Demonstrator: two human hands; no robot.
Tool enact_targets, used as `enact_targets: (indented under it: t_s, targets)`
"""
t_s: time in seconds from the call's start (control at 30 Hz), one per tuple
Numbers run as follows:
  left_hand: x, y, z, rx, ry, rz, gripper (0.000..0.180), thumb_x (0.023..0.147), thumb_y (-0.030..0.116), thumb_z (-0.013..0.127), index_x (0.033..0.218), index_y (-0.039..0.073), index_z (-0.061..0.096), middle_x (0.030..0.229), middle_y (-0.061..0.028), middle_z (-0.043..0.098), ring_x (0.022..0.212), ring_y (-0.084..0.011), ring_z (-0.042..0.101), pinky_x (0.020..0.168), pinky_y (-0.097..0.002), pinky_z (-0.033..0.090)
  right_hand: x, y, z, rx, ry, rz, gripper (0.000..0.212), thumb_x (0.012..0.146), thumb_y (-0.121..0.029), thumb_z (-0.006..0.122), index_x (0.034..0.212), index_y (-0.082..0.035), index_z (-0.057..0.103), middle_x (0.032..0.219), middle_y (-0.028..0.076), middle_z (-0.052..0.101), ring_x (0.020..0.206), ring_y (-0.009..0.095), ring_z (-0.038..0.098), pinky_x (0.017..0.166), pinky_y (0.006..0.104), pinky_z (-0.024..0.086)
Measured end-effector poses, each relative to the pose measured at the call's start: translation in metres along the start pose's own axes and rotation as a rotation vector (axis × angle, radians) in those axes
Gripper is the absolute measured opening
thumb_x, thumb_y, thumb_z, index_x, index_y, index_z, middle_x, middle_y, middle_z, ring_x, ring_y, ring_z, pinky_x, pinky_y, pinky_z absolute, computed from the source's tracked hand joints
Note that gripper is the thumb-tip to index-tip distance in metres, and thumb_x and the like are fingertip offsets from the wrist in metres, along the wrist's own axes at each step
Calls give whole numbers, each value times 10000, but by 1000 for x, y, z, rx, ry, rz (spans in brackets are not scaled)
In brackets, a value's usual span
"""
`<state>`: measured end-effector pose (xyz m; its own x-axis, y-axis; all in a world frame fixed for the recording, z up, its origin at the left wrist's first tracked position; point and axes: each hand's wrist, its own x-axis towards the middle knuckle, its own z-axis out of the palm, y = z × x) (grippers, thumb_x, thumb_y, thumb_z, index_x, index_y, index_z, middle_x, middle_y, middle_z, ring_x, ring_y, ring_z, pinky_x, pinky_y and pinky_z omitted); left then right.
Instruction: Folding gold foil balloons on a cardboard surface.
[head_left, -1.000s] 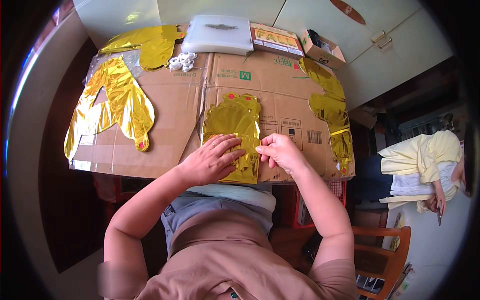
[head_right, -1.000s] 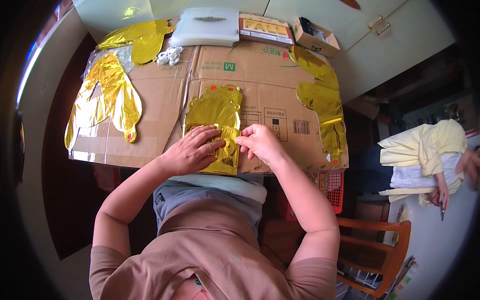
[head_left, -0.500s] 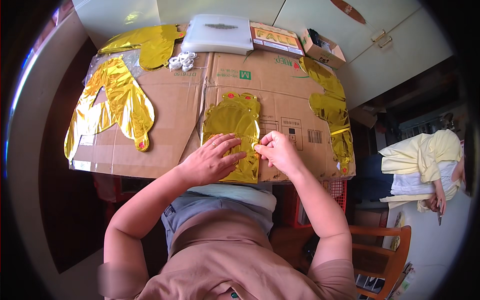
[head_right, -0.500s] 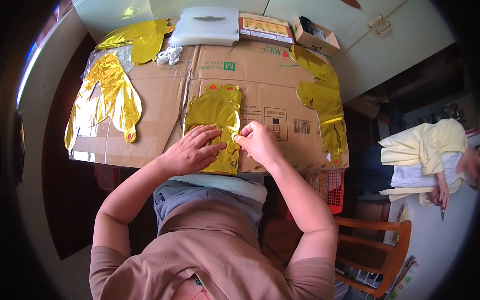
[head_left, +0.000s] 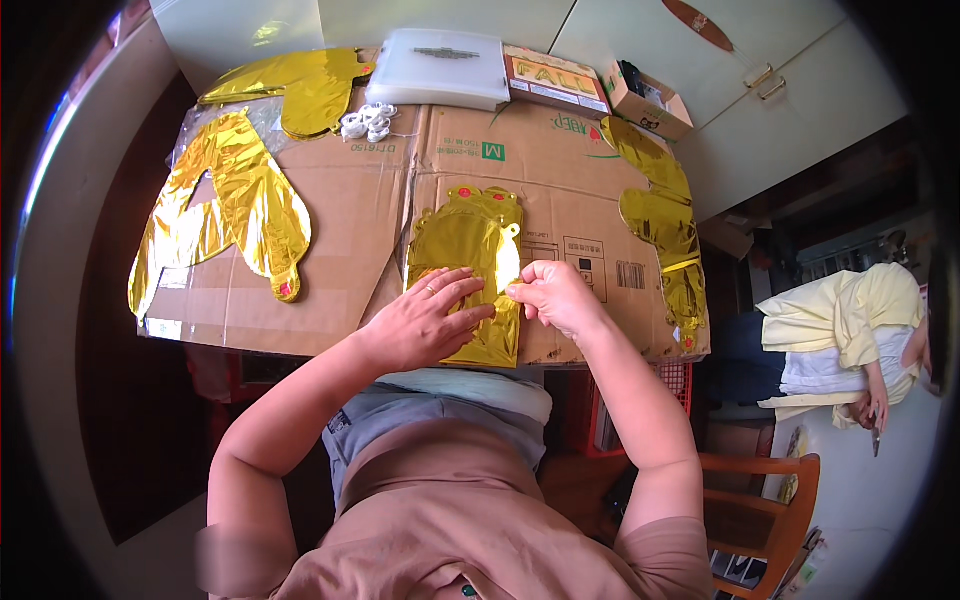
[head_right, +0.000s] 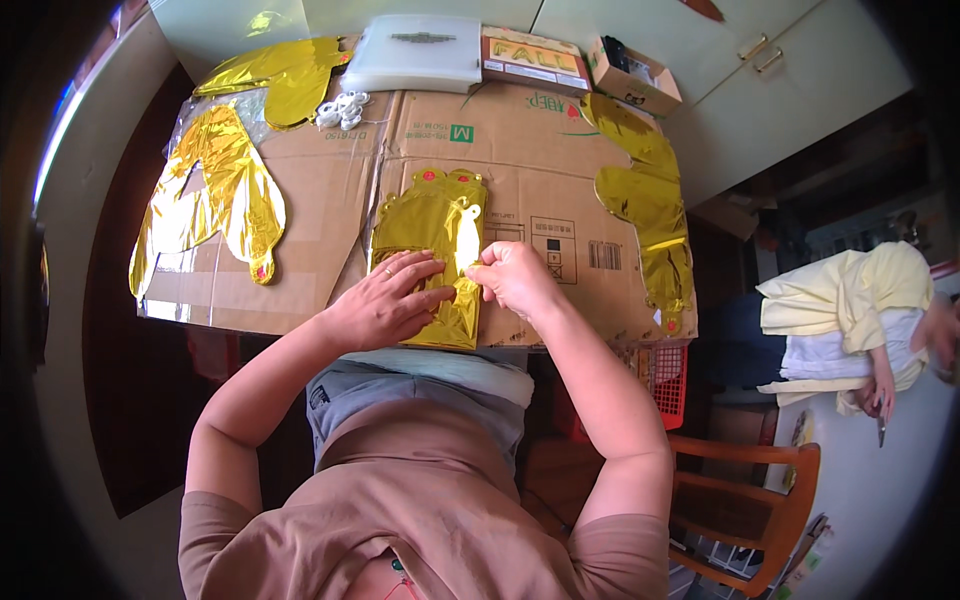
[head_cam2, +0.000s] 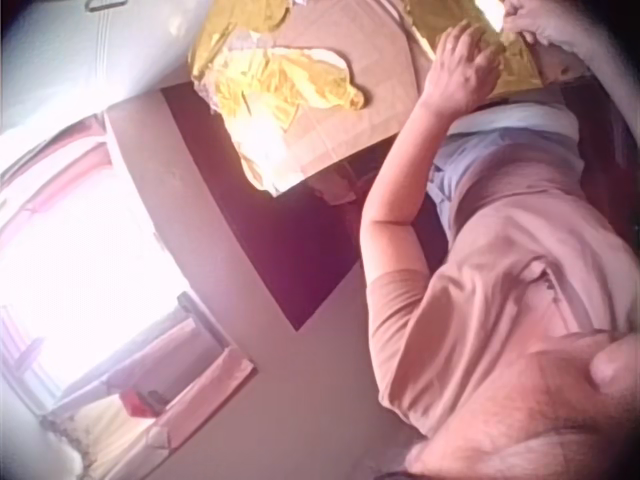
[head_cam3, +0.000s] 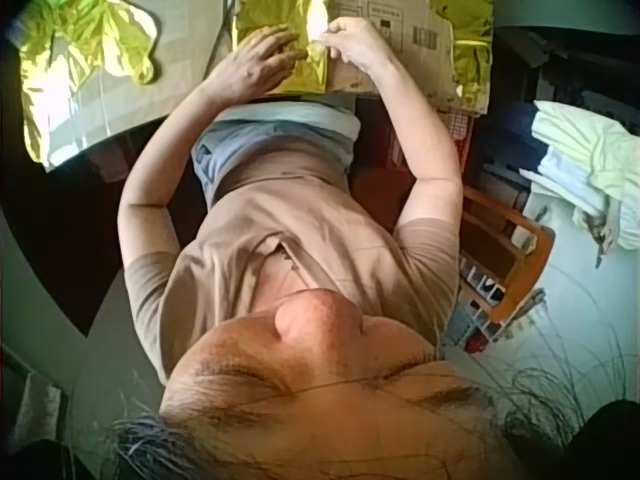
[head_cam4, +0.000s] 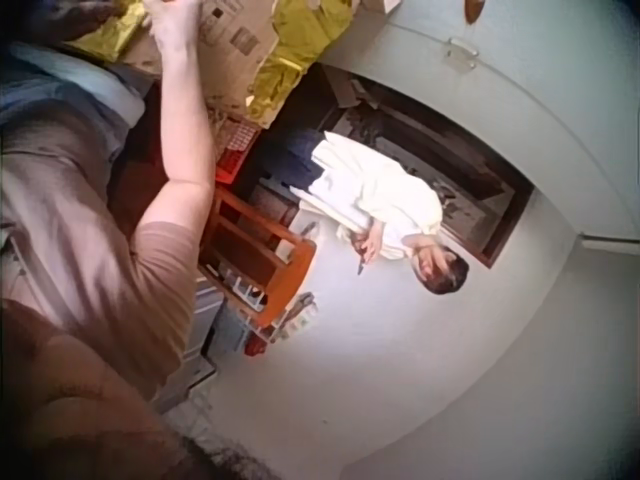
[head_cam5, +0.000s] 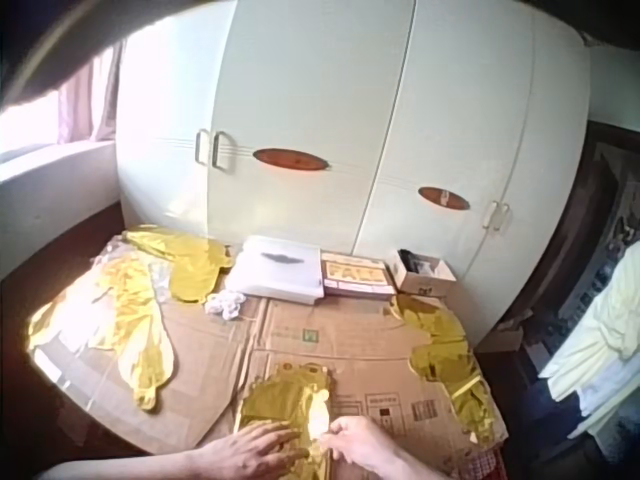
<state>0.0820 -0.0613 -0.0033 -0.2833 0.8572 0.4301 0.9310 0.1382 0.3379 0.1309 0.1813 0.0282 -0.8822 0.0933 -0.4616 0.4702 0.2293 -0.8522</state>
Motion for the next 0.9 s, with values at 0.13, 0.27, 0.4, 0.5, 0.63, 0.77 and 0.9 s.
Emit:
enact_targets:
  t_s: [0.13, 0.27, 0.4, 0.5, 0.63, 0.77, 0.9]
  targets:
    - [0, 1, -1, 25, 1, 5, 453, 873, 199, 707, 1308, 125, 605, 1357, -165, 538, 1312, -348, 497, 1121, -478, 400, -1, 2, 2, 31, 16, -18, 115, 898, -98, 732, 919, -1, 674, 642, 13, 615, 487, 39, 504, 410, 210, 359]
    - [-1, 1, -1, 27, -3, 4, 460, 872, 200, 708, 1313, 122, 601, 1360, -166, 535, 1316, -350, 493, 1124, -478, 397, -1, 5, 5, 45, 47, -58, 101, 901, -83, 725, 943, 0, 686, 650, 5, 619, 497, 30, 514, 408, 207, 360]
    - [0, 1, -1, 24, -3, 7, 471, 870, 202, 710, 1320, 120, 597, 1366, -167, 529, 1323, -351, 487, 1127, -479, 394, 1, 11, 5, 22, 56, -75, 117, 899, -81, 725, 975, -1, 685, 661, 2, 622, 517, 33, 537, 415, 218, 381]
    - [-1, -1, 0, 26, -9, 12, 484, 868, 203, 712, 1329, 119, 593, 1374, -168, 525, 1327, -354, 482, 1132, -481, 390, -1, 14, 9, -140, 172, -190, 177, 889, -100, 735, 1025, -12, 663, 666, 17, 622, 540, 80, 571, 459, 265, 433]
    - [-2, 0, -2, 21, -12, 7, 494, 867, 203, 714, 1337, 118, 589, 1380, -167, 523, 1328, -358, 481, 1135, -482, 389, -11, 12, 15, -537, 350, -342, 281, 862, -141, 764, 1081, -38, 621, 686, 68, 630, 604, 196, 639, 578, 360, 512]
    - [-1, 1, -3, 18, -15, 0, 493, 868, 208, 717, 1336, 118, 589, 1383, -164, 524, 1330, -358, 480, 1133, -481, 391, -21, 7, 16, -561, 405, -308, 294, 849, -157, 777, 1069, -51, 613, 733, 96, 652, 674, 267, 668, 641, 399, 531]
    - [-1, 0, -1, 17, -10, 1, 484, 870, 212, 718, 1329, 119, 595, 1379, -164, 528, 1329, -357, 482, 1130, -483, 392, -27, 24, 13, -598, 505, -613, 266, 856, -138, 754, 1077, -48, 638, 911, 112, 682, 833, 287, 678, 730, 403, 536]
